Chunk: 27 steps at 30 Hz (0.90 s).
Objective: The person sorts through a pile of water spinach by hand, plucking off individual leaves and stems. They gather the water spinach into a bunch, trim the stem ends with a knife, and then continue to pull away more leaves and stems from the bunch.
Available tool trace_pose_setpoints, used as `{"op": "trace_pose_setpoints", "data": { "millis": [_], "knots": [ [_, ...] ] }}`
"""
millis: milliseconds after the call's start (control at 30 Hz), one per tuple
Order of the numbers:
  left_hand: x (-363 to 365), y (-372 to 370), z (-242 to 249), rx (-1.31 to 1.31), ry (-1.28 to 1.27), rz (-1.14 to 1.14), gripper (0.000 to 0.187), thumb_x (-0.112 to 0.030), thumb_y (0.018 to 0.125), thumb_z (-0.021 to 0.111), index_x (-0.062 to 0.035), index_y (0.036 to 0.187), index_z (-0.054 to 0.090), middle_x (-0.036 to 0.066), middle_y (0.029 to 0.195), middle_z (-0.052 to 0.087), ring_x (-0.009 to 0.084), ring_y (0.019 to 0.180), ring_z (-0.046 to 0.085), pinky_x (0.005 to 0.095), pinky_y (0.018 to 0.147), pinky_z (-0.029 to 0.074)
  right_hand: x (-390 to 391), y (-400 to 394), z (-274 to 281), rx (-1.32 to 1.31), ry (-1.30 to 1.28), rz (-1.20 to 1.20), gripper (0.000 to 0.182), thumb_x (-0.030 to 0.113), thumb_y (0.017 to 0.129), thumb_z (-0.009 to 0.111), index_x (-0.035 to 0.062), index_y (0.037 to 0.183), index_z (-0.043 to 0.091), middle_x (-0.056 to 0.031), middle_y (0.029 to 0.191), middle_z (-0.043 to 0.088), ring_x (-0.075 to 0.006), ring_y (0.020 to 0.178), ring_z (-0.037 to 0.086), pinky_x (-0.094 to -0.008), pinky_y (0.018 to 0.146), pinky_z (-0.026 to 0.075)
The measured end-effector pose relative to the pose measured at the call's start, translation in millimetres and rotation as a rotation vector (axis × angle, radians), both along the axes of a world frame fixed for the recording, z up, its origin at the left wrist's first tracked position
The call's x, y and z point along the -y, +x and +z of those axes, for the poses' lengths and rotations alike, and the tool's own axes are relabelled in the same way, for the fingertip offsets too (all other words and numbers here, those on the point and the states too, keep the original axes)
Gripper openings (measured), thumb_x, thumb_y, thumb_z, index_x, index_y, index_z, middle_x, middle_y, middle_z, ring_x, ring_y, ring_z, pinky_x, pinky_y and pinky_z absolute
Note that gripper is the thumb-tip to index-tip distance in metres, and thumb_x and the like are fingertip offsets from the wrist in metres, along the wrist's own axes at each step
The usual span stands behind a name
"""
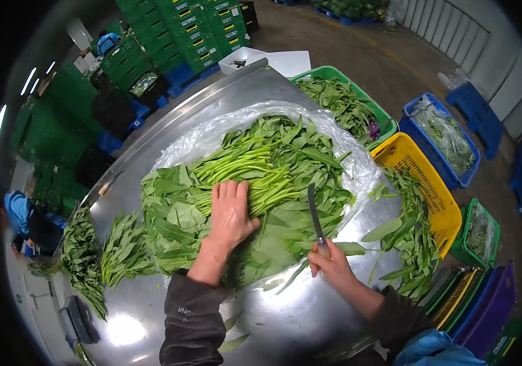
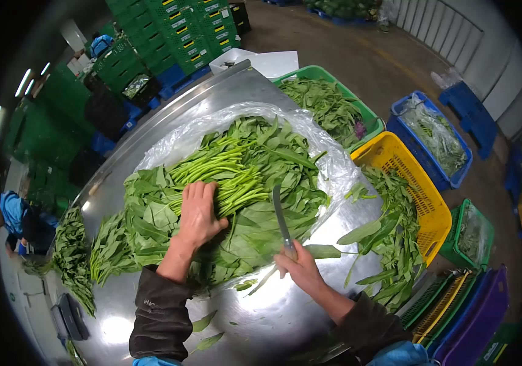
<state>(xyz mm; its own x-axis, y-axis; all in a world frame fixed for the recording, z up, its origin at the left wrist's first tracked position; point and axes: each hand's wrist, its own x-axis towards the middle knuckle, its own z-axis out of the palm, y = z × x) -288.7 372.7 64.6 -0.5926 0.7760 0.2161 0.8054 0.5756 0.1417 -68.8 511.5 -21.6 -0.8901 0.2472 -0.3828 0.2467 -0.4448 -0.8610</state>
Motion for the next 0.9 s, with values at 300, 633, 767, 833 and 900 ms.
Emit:
{"op": "trace_pose_setpoints", "data": {
  "millis": [300,633,767,833,900],
  "knots": [
    [21.8,0.1,32.5,0.358,0.254,0.063,0.065,-0.009,0.053,0.071,-0.0044,0.114,0.049,0.015,0.105,0.054,0.0358,0.102,0.051,0.0399,0.09,0.042,4.3,-69.2,18.9,-0.315,-0.464,-0.318,0.039,0.011,0.089,0.055,-0.003,0.124,0.042,-0.0146,0.122,0.049,-0.0276,0.127,0.043,-0.043,0.112,0.028],
    [7.8,28.0,30.7,-0.012,0.112,0.072,0.09,-0.014,0.054,0.078,0.0001,0.133,0.038,0.02,0.128,0.044,0.0373,0.121,0.041,0.0488,0.108,0.023,20.9,-83.0,74.7,-0.394,-0.549,-0.121,0.06,0.012,0.087,0.052,-0.0034,0.139,0.027,-0.0139,0.142,0.036,-0.0264,0.137,0.03,-0.0434,0.116,0.016],
    [21.5,10.1,11.4,0.256,0.579,0.134,0.07,0.012,0.065,0.06,-0.0023,0.131,0.043,0.012,0.116,0.055,0.0211,0.106,0.057,0.0294,0.09,0.045,19.8,-79.0,77.2,-0.551,-0.438,-0.031,0.068,0.015,0.086,0.052,-0.005,0.143,0.02,-0.0217,0.147,0.027,-0.0323,0.138,0.026,-0.0448,0.116,0.016],
    [24.6,12.1,30.5,0.437,0.762,0.182,0.069,0.014,0.065,0.06,-0.0027,0.129,0.044,0.012,0.114,0.058,0.0206,0.101,0.059,0.0316,0.088,0.048,20.5,-73.1,66.2,-0.558,-0.43,-0.085,0.063,0.008,0.086,0.048,-0.0051,0.142,0.023,-0.0226,0.141,0.037,-0.0318,0.132,0.037,-0.0405,0.112,0.027],
    [34.5,7.3,39.5,0.571,0.923,0.173,0.063,0.015,0.069,0.06,-0.0034,0.127,0.045,0.008,0.113,0.058,0.0175,0.103,0.059,0.0295,0.089,0.047,18.0,-67.6,54.1,-0.489,-0.524,-0.12,0.064,0.009,0.085,0.047,-0.0054,0.142,0.022,-0.0237,0.143,0.034,-0.0322,0.133,0.036,-0.0402,0.112,0.026]
  ]
}}
